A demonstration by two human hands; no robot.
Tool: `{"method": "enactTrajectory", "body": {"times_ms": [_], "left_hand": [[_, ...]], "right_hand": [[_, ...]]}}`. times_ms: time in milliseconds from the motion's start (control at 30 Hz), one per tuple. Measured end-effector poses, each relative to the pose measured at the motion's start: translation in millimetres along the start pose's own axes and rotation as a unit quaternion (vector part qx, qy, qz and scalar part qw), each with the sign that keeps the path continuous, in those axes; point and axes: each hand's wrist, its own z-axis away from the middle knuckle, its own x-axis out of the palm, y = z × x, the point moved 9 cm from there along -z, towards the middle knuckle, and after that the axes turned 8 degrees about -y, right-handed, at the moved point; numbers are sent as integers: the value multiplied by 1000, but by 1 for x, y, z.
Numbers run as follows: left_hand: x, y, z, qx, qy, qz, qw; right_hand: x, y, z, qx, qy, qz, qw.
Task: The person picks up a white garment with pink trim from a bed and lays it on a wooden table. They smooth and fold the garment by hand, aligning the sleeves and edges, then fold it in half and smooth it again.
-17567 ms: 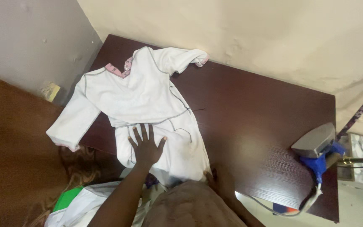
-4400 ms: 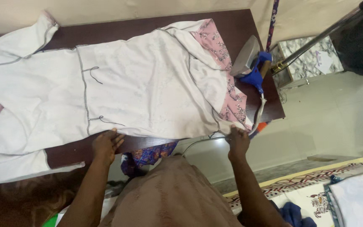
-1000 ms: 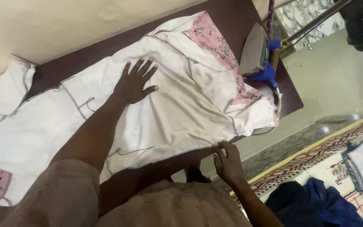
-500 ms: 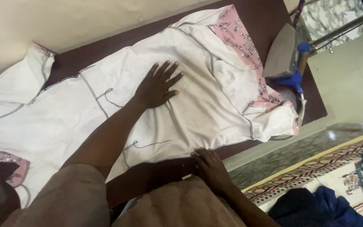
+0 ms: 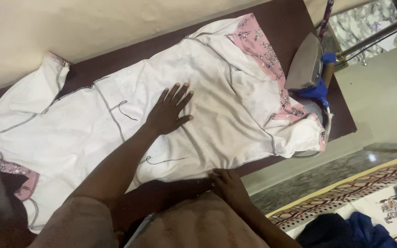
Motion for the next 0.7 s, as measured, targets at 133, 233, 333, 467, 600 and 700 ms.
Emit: {"method": "enactTrajectory", "body": {"times_ms": [133, 233, 333, 467, 600, 700], "left_hand": [[-1, -10, -6, -17, 15, 29, 999], [-15, -37, -18, -50, 49, 6, 998], [-20, -69, -34, -80, 36, -51, 995], [-15, -93, -37, -82, -13, -69, 994], [-25, -95, -34, -62, 17, -61, 996], [-32, -83, -28, -42, 37, -60, 997]], "right_hand": [[7, 8, 7, 51, -61, -32, 996], [-20, 33, -6, 103, -19, -79, 991], [-66, 58, -47, 72, 111, 25, 991], [-81, 81, -66, 97, 81, 159, 979], [-77, 80, -45, 122, 59, 160, 978], [-72, 74, -29, 137, 50, 150, 978]]}}
